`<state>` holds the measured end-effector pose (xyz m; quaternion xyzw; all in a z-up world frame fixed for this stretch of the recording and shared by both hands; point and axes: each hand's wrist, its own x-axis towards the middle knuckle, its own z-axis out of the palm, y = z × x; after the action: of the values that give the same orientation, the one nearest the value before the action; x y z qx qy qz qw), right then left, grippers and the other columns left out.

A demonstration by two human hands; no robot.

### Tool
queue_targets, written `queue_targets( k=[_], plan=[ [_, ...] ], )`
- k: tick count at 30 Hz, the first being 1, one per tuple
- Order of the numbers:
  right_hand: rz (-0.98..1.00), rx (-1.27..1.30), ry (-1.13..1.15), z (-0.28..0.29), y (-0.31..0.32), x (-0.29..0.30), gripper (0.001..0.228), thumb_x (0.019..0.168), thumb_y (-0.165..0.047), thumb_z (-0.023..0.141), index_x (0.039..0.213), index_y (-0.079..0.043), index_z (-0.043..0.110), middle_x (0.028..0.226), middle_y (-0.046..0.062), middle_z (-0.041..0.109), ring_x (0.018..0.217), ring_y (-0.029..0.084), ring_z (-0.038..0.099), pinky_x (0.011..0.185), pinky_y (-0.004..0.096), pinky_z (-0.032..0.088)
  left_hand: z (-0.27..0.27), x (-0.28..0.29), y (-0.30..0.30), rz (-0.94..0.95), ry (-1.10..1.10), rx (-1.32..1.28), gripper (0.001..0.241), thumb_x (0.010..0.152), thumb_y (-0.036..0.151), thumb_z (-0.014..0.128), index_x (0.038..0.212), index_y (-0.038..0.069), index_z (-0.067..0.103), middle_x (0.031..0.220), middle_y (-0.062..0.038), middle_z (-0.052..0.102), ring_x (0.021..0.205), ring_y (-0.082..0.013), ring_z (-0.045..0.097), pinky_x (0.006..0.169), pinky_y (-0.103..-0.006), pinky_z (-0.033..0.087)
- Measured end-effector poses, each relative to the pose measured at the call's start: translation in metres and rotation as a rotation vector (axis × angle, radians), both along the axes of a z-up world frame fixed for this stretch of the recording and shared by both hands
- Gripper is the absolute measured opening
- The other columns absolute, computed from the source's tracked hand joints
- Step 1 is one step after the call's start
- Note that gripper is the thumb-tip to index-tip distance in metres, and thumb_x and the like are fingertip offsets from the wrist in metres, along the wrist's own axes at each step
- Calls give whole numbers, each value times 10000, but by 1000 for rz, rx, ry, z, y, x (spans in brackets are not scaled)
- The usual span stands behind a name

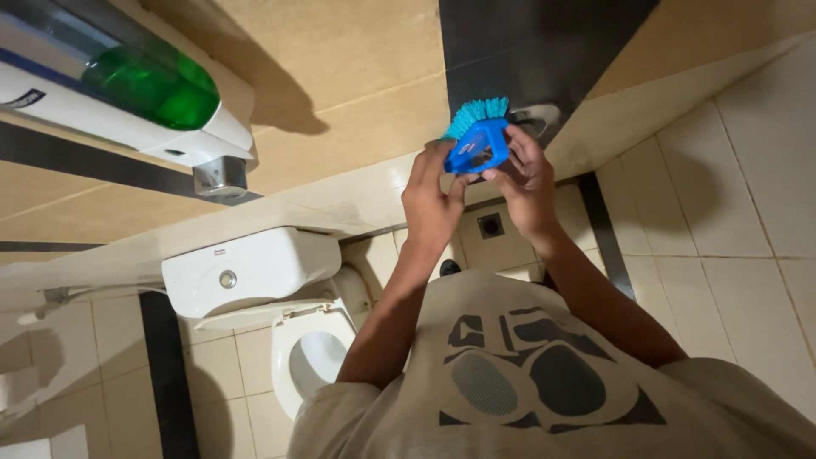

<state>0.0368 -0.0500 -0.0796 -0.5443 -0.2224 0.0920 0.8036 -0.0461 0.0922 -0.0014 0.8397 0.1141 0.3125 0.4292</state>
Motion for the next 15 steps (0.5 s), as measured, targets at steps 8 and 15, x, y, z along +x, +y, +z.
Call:
queue_targets(
  k=[8,15],
  plan=[
    [36,-29,-14,3,6,1,683,966,15,735,1547,23,377,1425,135,562,1307,204,593,1097,351,550,8,-3,8,-59,-42,-9,625,749,33,871,1313,83,604,1331,-165,619,1230,-369,634,1013,-400,546],
    [98,31,-12,7,10,-2,658,986,46,712,1550,19,373,1489,155,549,1349,220,589,1141,374,545,0,-5,7,-84,-13,-87,680,779,-26,829,1398,94,577,1357,-157,616,1173,-329,651,966,-372,555]
  ],
)
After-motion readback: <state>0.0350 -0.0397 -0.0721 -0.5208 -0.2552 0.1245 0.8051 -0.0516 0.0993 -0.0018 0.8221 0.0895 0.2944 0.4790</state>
